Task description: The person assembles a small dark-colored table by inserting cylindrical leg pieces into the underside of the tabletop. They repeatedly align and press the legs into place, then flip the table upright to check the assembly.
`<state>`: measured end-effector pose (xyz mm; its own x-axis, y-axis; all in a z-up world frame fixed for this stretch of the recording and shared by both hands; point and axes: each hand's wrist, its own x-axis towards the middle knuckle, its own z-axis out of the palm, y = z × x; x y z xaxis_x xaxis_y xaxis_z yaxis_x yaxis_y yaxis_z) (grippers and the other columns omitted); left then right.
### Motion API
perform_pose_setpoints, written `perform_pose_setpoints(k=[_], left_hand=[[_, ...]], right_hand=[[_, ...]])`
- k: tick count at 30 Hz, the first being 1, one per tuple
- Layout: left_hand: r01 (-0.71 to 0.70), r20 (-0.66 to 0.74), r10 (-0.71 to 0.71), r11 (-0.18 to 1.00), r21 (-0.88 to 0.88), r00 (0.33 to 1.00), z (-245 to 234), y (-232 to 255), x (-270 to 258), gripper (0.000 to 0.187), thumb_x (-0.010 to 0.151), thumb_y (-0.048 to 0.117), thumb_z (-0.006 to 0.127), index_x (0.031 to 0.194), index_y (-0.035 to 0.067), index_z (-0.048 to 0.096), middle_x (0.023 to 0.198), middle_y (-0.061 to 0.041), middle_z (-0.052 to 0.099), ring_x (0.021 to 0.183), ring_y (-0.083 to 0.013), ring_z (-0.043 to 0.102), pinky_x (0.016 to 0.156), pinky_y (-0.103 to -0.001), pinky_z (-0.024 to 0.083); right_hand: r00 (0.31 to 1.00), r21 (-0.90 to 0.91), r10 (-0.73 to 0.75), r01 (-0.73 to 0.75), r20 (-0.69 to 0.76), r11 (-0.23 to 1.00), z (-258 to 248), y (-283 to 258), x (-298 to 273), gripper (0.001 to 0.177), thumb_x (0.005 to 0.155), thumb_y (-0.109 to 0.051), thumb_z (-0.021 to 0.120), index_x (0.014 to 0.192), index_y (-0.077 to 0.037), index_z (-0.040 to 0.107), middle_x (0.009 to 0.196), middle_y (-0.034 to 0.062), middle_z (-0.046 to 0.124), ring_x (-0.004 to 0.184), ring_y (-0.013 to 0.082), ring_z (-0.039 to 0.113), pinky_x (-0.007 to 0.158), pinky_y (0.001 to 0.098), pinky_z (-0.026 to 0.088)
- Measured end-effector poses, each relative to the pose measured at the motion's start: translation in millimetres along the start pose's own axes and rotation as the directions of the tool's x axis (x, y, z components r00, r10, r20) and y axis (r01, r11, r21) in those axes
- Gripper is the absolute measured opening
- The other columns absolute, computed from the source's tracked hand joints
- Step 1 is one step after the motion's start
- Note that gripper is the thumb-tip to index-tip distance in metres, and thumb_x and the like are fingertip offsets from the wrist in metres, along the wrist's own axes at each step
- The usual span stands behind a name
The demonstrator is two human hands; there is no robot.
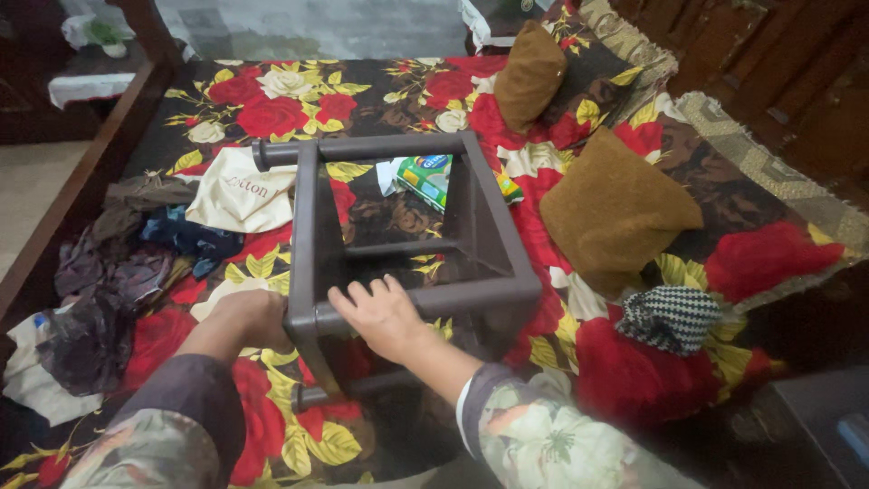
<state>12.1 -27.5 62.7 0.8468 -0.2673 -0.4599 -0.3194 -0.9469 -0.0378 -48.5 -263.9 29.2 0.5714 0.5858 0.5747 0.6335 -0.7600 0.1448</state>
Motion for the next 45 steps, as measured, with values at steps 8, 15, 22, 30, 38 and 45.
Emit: perform_pose_setpoints(k=[8,15,22,30,38,45], left_hand=[[0.063,-0.123,-0.060,0.998,0.023,0.991,7,10,-25,0.035,0.072,0.032,0.076,0.104,0.019,0.074,0.101,-0.012,0.076,0.100,-0.0306,0.074,0.089,-0.043,0.059],[0.094,-0.177,-0.092,0.996,0.001,0.980,13,13,-26,0.031,0.072,0.027,0.073,0.102,0.019,0.075,0.099,-0.013,0.076,0.099,-0.0307,0.074,0.091,-0.043,0.058],[0.043,-0.389,-0.043,0.999,-0.009,0.920,23,13,-27,0.027,0.072,0.030,0.071,0.096,0.018,0.071,0.088,-0.009,0.077,0.089,-0.0276,0.075,0.089,-0.045,0.053],[0.060,-0.426,0.046,0.971,0.232,0.903,-53,30,-39,0.031,0.075,0.044,0.075,0.096,0.022,0.071,0.083,-0.008,0.075,0.086,-0.0261,0.074,0.100,-0.042,0.046],[0.080,-0.508,0.379,0.737,0.672,0.773,-122,84,-35,0.012,0.088,0.029,0.069,0.097,0.024,0.073,0.090,0.001,0.074,0.096,-0.0203,0.070,0.108,-0.047,0.037],[-0.114,-0.058,0.314,0.503,0.857,0.947,-81,165,14,0.050,0.089,0.049,0.065,0.124,0.015,0.076,0.126,-0.006,0.073,0.124,-0.0294,0.064,0.113,-0.060,0.030]], right_hand=[[0.998,0.097,0.003,-0.010,0.068,0.995,9,1,1,0.037,0.076,-0.010,0.068,0.113,-0.010,0.065,0.082,0.0105,0.063,0.068,0.0301,0.065,0.060,0.0440,0.052],[0.991,0.081,0.019,-0.030,0.130,0.996,12,0,4,0.036,0.077,-0.011,0.067,0.113,-0.011,0.065,0.081,0.0108,0.063,0.067,0.0303,0.066,0.058,0.0441,0.052],[0.993,0.130,0.029,-0.044,0.113,0.991,6,3,6,0.044,0.070,-0.011,0.073,0.113,-0.012,0.064,0.083,0.0081,0.064,0.072,0.0299,0.067,0.060,0.0456,0.051],[0.994,0.122,0.109,-0.105,-0.027,0.987,-26,34,20,0.060,0.061,-0.020,0.086,0.116,-0.014,0.063,0.086,0.0063,0.062,0.078,0.0283,0.066,0.065,0.0442,0.049],[0.830,0.336,0.518,-0.437,-0.205,0.834,-16,27,11,0.071,0.063,-0.023,0.089,0.126,-0.008,0.059,0.113,0.0134,0.068,0.102,0.0354,0.066,0.085,0.0456,0.052],[0.636,0.447,0.639,-0.767,0.432,0.462,0,30,-12,0.070,0.067,-0.041,0.087,0.126,-0.013,0.061,0.121,0.0163,0.071,0.117,0.0360,0.065,0.096,0.0475,0.050]])
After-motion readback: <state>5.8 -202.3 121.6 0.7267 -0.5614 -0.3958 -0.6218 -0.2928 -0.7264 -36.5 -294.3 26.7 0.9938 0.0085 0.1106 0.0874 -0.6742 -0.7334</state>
